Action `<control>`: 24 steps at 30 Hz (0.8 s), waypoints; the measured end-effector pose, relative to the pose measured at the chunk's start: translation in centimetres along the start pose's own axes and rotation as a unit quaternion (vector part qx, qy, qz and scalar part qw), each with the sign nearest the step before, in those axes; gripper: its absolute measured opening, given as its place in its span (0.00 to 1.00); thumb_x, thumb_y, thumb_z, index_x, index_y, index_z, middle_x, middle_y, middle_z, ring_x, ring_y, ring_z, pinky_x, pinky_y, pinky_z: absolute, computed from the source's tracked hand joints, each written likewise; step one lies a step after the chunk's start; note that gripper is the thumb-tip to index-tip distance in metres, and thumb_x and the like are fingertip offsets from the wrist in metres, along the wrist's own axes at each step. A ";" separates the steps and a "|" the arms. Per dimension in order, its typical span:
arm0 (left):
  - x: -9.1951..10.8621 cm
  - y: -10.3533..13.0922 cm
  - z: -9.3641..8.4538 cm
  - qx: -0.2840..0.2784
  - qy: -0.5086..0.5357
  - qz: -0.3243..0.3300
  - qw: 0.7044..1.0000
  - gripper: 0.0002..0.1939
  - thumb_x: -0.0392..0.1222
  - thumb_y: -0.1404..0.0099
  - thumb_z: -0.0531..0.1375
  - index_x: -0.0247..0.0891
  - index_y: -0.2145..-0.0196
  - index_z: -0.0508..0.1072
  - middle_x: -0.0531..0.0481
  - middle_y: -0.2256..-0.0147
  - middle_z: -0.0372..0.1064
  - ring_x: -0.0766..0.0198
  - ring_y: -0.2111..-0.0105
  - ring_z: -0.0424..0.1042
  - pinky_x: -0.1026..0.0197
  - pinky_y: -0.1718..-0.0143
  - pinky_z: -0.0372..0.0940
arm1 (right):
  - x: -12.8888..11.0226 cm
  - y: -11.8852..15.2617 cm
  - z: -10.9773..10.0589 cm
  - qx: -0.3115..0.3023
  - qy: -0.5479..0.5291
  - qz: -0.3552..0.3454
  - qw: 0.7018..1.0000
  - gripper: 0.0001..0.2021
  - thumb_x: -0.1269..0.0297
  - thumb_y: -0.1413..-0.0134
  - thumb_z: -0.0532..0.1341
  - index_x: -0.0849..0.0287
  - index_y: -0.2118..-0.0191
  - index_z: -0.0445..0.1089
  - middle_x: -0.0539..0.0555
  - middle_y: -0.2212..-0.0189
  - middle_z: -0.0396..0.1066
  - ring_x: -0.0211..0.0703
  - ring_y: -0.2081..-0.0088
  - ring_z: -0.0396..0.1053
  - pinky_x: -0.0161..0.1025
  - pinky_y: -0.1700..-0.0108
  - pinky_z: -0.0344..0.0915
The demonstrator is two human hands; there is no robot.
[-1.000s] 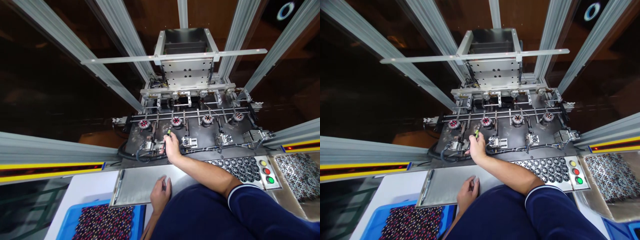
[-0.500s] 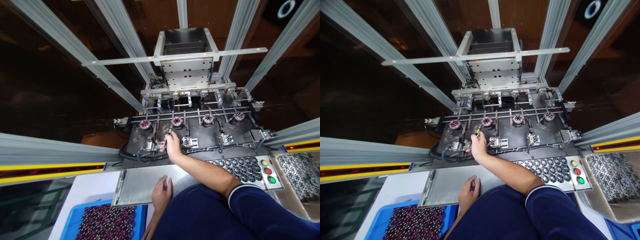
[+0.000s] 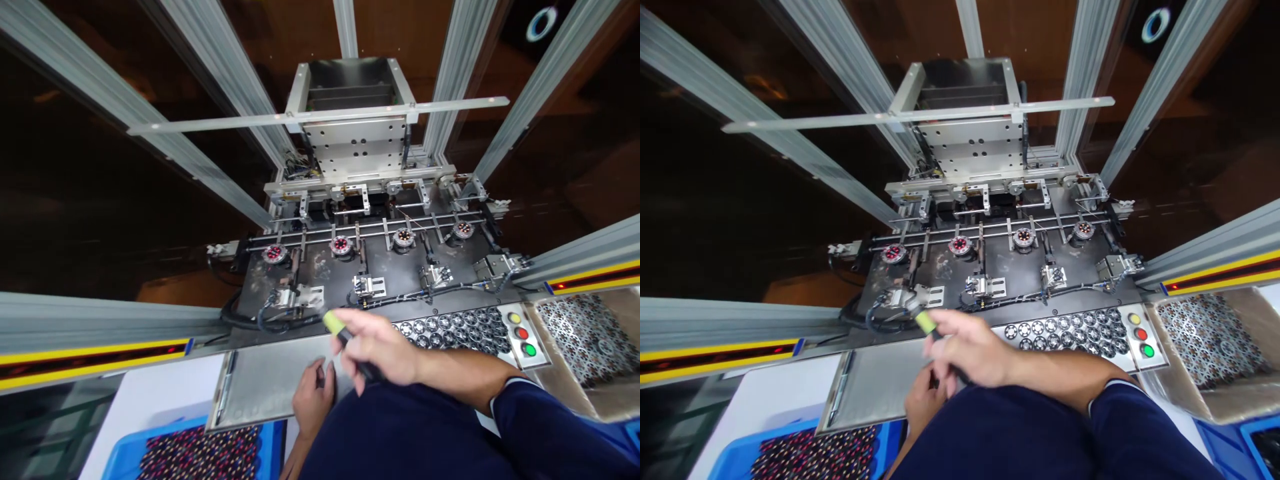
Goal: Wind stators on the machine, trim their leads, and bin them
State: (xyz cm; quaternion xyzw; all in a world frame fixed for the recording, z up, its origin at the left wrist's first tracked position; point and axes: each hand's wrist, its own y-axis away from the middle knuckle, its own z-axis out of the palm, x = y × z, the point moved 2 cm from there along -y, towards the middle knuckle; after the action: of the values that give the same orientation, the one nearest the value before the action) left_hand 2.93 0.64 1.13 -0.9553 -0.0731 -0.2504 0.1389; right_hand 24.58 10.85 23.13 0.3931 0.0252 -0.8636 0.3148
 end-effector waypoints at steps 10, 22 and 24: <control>0.2 -0.4 -0.1 -0.019 0.014 0.053 0.998 0.20 0.56 0.30 0.56 0.36 0.57 0.77 0.53 0.73 0.69 0.64 0.74 0.72 0.63 0.68 0.66 | 0.3 -1.7 -10.8 0.354 -0.050 -0.140 0.923 0.19 0.59 0.52 0.64 0.58 0.54 0.65 0.43 0.75 0.68 0.32 0.82 0.66 0.29 0.85 0.68; 0.1 -0.4 -0.3 -0.023 0.001 0.052 0.998 0.21 0.57 0.30 0.56 0.36 0.56 0.76 0.52 0.73 0.68 0.62 0.74 0.71 0.62 0.69 0.66 | -0.5 -3.0 -12.7 0.390 -0.079 -0.158 0.904 0.13 0.59 0.52 0.64 0.58 0.62 0.65 0.43 0.77 0.69 0.32 0.83 0.66 0.28 0.85 0.65; 0.1 -0.3 -0.2 -0.025 0.001 0.050 0.998 0.21 0.57 0.30 0.56 0.36 0.56 0.76 0.53 0.73 0.68 0.63 0.73 0.71 0.62 0.69 0.66 | -0.6 -3.0 -12.9 0.393 -0.080 -0.156 0.902 0.13 0.59 0.53 0.63 0.58 0.61 0.65 0.43 0.77 0.69 0.33 0.83 0.66 0.28 0.85 0.64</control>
State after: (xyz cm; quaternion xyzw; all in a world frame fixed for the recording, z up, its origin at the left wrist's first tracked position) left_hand 2.83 0.90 1.45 -0.9608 -0.0191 -0.2456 0.1269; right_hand 31.78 17.31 14.07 0.4056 -0.2810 -0.8698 -0.0033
